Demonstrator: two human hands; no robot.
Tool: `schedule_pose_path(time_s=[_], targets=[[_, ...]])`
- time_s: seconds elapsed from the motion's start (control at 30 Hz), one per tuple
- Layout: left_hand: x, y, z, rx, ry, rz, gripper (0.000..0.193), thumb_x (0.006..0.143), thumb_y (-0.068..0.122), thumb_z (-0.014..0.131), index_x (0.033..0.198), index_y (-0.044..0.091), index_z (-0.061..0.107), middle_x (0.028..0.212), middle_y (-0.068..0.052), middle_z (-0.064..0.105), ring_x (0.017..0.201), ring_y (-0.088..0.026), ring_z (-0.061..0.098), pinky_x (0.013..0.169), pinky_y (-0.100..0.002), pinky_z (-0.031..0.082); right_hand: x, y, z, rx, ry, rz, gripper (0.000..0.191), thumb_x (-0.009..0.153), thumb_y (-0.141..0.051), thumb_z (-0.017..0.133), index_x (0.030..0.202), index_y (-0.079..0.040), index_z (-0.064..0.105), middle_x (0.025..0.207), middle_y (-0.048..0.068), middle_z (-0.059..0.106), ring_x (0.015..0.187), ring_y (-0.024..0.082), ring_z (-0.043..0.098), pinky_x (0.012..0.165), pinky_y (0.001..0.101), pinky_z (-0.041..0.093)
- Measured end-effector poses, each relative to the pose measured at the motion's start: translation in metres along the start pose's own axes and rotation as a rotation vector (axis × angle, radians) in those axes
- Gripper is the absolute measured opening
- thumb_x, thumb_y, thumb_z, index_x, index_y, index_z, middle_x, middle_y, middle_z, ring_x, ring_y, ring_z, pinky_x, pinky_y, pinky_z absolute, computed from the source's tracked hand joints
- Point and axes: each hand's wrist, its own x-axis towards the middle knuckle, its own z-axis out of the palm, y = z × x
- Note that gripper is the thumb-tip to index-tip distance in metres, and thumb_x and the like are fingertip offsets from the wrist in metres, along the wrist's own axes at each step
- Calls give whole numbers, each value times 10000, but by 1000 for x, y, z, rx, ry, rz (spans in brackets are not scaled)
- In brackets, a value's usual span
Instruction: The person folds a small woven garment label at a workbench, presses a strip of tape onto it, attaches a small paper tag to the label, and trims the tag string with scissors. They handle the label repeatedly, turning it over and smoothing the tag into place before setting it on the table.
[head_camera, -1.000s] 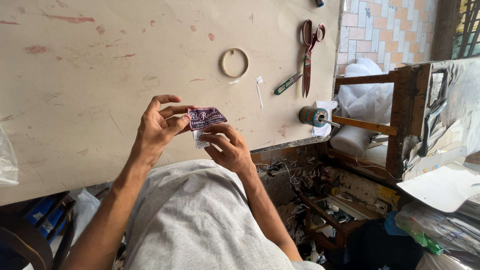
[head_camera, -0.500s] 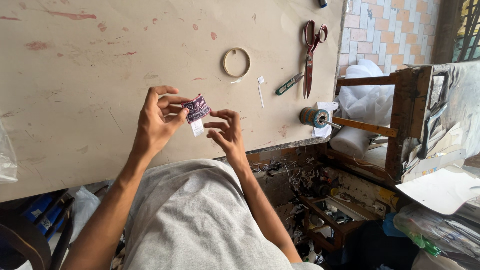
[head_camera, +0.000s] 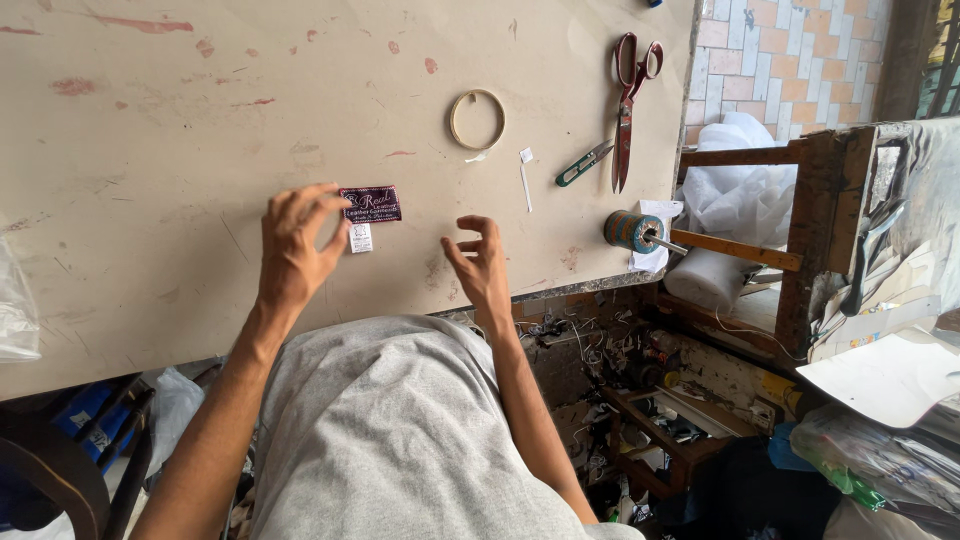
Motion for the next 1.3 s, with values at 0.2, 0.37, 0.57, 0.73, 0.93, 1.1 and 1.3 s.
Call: schedule_pose_path(time_s=[0.2,0.37,0.57,0.73,0.93,1.1,1.3], targets=[[-15,-4,6,51,-70,40,404,858,195,838,1232,162,691,1487,-19,567,1401,-313,478,1119,-490,399,29,12,-23,-89,206,-53,446,911,-225,727,1264,-8,563,1314,148,548,1023,235,712,703,365,667],[-15,-3,7,-28,-39,59,374,875,127,811,1232,142,699,1489,-41,565,1385,-315,493,1160,-492,412,49,17,-44,-215,417,-137,408,917,-180,742,1279,-54,605,1256,152,565,957,213,708,740,342,643],[-16,1,-6,-51,-30,13,363,948,67,749,1303,110,687,1511,-59,563,1400,-316,494,1183,-462,463,89,9,-55,-220,510,-213,331,964,-158,718,1273,-70,643,1151,123,624,847,195,701,700,335,593],[-14,7,-13,-32,-30,0,333,951,63,739,1278,109,696,1484,-53,573,1389,-313,496,1172,-454,472,112,5,-59,-262,561,-305,179,958,-168,740,1090,-49,714,1017,92,675,808,188,707,718,333,588],[-6,22,-16,-77,-3,42,309,938,61,738,1242,101,701,1402,-66,624,1333,-299,540,1145,-448,473,106,-6,-67,-274,493,-394,131,938,-132,755,998,-29,699,999,96,685,856,196,707,754,330,590],[6,48,-9,-481,-120,-141,243,969,128,704,1206,75,703,1123,-87,751,1035,-226,721,898,-358,592,45,-41,-47,-63,153,-534,158,905,0,721,1054,-46,700,1044,67,736,900,173,737,793,308,617],[17,58,2,-738,-409,-382,232,965,182,707,1163,67,745,1005,-55,785,889,-135,759,785,-275,637,-20,-74,-16,-196,-224,-540,148,937,-77,743,1081,-80,707,1026,65,721,894,206,744,726,306,612]])
